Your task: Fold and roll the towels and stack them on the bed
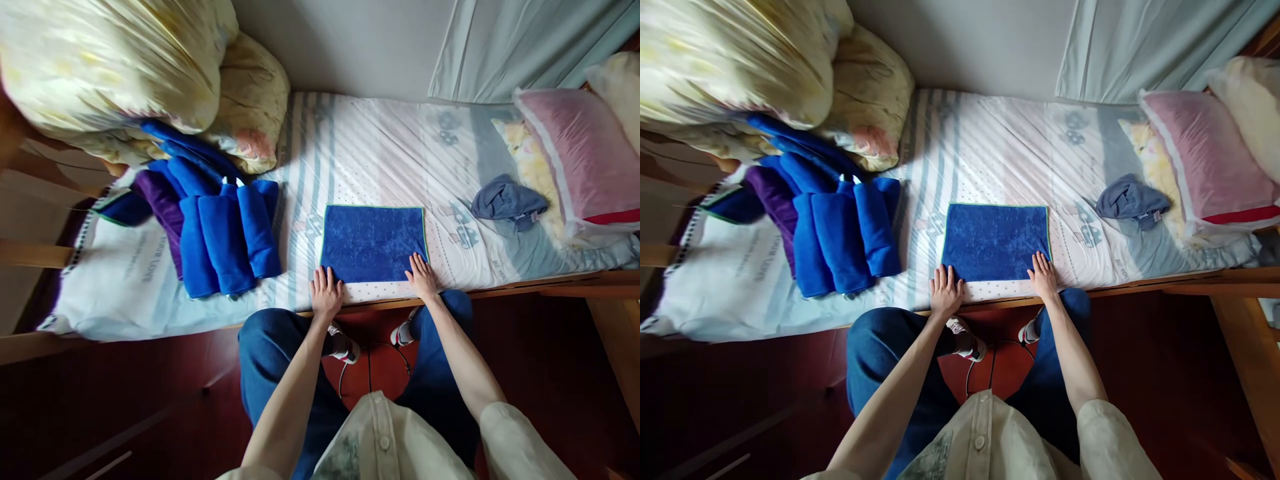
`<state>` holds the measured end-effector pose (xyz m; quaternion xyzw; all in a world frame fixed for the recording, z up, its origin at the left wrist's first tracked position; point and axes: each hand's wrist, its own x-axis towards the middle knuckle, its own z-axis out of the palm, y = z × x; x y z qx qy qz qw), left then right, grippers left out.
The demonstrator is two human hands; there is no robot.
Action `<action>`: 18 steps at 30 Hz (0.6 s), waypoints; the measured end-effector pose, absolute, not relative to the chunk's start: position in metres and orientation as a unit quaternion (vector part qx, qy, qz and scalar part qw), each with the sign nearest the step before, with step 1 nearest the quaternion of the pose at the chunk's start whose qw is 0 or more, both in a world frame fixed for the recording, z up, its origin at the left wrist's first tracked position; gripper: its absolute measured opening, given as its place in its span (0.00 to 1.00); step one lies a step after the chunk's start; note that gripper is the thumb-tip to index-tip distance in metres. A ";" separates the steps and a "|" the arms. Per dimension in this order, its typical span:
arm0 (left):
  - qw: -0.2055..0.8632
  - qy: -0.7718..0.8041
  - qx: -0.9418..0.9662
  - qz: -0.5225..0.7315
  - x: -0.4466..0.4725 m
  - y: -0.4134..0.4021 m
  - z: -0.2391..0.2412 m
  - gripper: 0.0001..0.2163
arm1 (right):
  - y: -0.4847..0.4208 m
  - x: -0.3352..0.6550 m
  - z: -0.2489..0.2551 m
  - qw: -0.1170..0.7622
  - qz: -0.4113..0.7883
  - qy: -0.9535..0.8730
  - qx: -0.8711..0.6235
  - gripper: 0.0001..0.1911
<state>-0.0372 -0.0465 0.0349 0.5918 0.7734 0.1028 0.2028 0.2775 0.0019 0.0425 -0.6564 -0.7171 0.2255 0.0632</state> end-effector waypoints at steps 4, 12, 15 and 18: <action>0.249 0.760 0.598 0.051 -0.062 -0.054 0.047 0.29 | 0.005 0.318 0.064 0.030 0.334 -0.662 -0.670 0.28; 0.360 0.712 0.603 -0.004 -0.116 -0.044 0.073 0.11 | -0.037 0.384 0.088 0.086 0.384 -0.554 -0.734 0.19; 0.374 0.742 0.557 0.000 -0.119 -0.034 0.081 0.11 | -0.043 0.386 0.091 0.120 0.389 -0.541 -0.736 0.15; 0.380 0.766 0.518 0.016 -0.113 -0.025 0.085 0.15 | -0.038 0.381 0.092 0.143 0.408 -0.534 -0.726 0.12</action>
